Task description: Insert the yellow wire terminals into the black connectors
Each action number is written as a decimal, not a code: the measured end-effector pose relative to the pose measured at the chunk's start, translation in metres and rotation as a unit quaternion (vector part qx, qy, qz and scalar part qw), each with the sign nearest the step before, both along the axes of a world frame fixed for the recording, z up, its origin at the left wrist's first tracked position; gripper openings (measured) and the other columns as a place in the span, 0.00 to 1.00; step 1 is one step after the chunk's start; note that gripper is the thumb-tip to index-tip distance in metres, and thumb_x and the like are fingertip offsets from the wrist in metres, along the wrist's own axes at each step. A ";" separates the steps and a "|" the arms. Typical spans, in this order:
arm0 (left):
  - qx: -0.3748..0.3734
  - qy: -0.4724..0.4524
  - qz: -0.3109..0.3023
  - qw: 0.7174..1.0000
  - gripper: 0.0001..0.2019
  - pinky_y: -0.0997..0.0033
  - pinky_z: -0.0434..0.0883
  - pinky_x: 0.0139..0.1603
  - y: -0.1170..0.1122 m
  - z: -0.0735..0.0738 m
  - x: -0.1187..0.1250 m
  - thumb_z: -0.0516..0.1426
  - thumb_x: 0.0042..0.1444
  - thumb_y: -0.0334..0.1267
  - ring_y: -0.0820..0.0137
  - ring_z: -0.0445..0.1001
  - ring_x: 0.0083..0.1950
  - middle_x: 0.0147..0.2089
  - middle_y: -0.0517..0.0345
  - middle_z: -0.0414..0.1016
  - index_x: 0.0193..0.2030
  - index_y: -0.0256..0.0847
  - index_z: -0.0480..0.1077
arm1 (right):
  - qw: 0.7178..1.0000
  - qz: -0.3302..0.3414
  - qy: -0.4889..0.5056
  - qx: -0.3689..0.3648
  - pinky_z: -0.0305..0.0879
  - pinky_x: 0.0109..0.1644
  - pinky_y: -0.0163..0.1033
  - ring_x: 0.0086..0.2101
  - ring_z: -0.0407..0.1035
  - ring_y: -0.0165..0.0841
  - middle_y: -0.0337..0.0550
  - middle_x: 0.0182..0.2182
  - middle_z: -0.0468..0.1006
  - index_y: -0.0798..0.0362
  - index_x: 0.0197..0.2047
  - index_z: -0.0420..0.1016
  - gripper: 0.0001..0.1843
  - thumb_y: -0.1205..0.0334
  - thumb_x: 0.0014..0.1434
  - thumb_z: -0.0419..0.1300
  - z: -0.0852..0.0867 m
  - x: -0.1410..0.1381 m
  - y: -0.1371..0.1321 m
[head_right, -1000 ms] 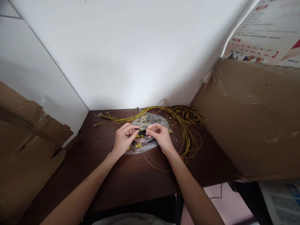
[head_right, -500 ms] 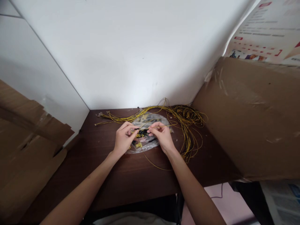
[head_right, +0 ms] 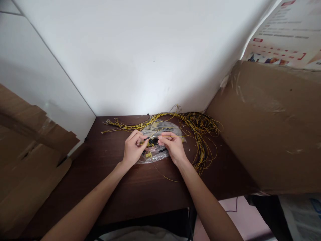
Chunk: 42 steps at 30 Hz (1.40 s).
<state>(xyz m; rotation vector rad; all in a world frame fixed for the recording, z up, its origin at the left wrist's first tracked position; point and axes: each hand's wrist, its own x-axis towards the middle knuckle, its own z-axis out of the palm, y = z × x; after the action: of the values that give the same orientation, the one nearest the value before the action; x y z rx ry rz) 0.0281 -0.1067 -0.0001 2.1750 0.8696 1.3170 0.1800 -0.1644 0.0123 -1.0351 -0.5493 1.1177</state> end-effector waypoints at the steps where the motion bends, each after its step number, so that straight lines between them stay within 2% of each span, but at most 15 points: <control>1: 0.003 0.004 -0.004 1.000 0.02 0.77 0.62 0.29 -0.001 0.000 0.000 0.55 0.53 0.31 0.76 0.64 0.30 0.32 0.60 0.64 0.30 0.38 0.67 | 1.000 0.004 0.027 -0.002 0.70 0.30 0.30 0.24 0.71 0.26 0.39 0.24 0.78 0.55 0.28 0.74 0.14 0.68 0.34 0.71 0.000 0.001 0.000; 5: 0.025 0.034 -0.026 0.999 0.03 0.77 0.61 0.30 -0.004 -0.001 0.002 0.54 0.53 0.31 0.75 0.63 0.30 0.32 0.59 0.65 0.30 0.37 0.67 | 0.994 0.037 0.100 0.011 0.71 0.32 0.27 0.26 0.71 0.24 0.38 0.25 0.78 0.54 0.27 0.75 0.11 0.70 0.37 0.70 -0.001 0.002 0.002; 9: 0.042 0.052 -0.035 0.997 0.03 0.76 0.61 0.30 -0.006 -0.001 0.003 0.53 0.54 0.30 0.75 0.63 0.29 0.32 0.58 0.66 0.30 0.37 0.66 | 0.989 0.064 0.131 0.022 0.70 0.32 0.25 0.25 0.71 0.23 0.37 0.25 0.78 0.55 0.27 0.76 0.10 0.71 0.38 0.69 -0.002 0.001 0.003; 13: 0.046 0.053 -0.035 0.997 0.03 0.76 0.61 0.30 -0.006 0.000 0.002 0.53 0.54 0.30 0.75 0.63 0.30 0.32 0.58 0.66 0.30 0.37 0.66 | 0.994 0.048 0.093 0.015 0.69 0.31 0.27 0.25 0.70 0.24 0.38 0.25 0.77 0.55 0.29 0.77 0.10 0.70 0.40 0.69 -0.002 0.001 0.001; 17: 0.047 0.051 -0.034 0.997 0.03 0.76 0.60 0.29 -0.005 0.000 0.002 0.53 0.54 0.31 0.75 0.63 0.30 0.32 0.58 0.65 0.30 0.37 0.66 | 0.997 0.058 0.013 0.047 0.67 0.30 0.28 0.23 0.67 0.23 0.36 0.21 0.75 0.54 0.32 0.78 0.09 0.68 0.42 0.67 -0.001 0.000 -0.001; 24: 0.027 0.045 -0.022 0.998 0.03 0.76 0.60 0.29 -0.004 0.000 0.001 0.53 0.54 0.32 0.75 0.63 0.31 0.33 0.58 0.65 0.30 0.38 0.67 | 0.994 0.030 -0.066 0.083 0.65 0.38 0.32 0.27 0.67 0.25 0.36 0.25 0.74 0.53 0.26 0.78 0.05 0.69 0.41 0.67 -0.002 -0.002 -0.001; 34: 0.016 0.039 -0.022 0.999 0.03 0.76 0.62 0.30 -0.004 0.001 0.001 0.54 0.54 0.34 0.74 0.65 0.33 0.34 0.57 0.67 0.33 0.38 0.69 | 0.998 -0.011 0.002 0.056 0.66 0.34 0.31 0.28 0.70 0.27 0.37 0.24 0.74 0.54 0.25 0.76 0.05 0.66 0.40 0.67 0.001 0.000 0.001; 42: 0.015 0.029 -0.033 0.999 0.05 0.77 0.63 0.29 -0.003 0.000 0.000 0.54 0.55 0.35 0.72 0.67 0.34 0.34 0.56 0.67 0.35 0.39 0.71 | 0.997 -0.024 0.021 0.064 0.67 0.32 0.29 0.28 0.70 0.26 0.38 0.24 0.75 0.54 0.26 0.76 0.06 0.67 0.40 0.67 0.003 0.001 0.000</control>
<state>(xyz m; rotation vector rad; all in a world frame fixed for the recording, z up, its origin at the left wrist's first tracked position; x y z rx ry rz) 0.0279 -0.1095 0.0003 2.2562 0.7978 1.2492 0.1808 -0.1643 0.0150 -0.9080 -0.5521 1.0453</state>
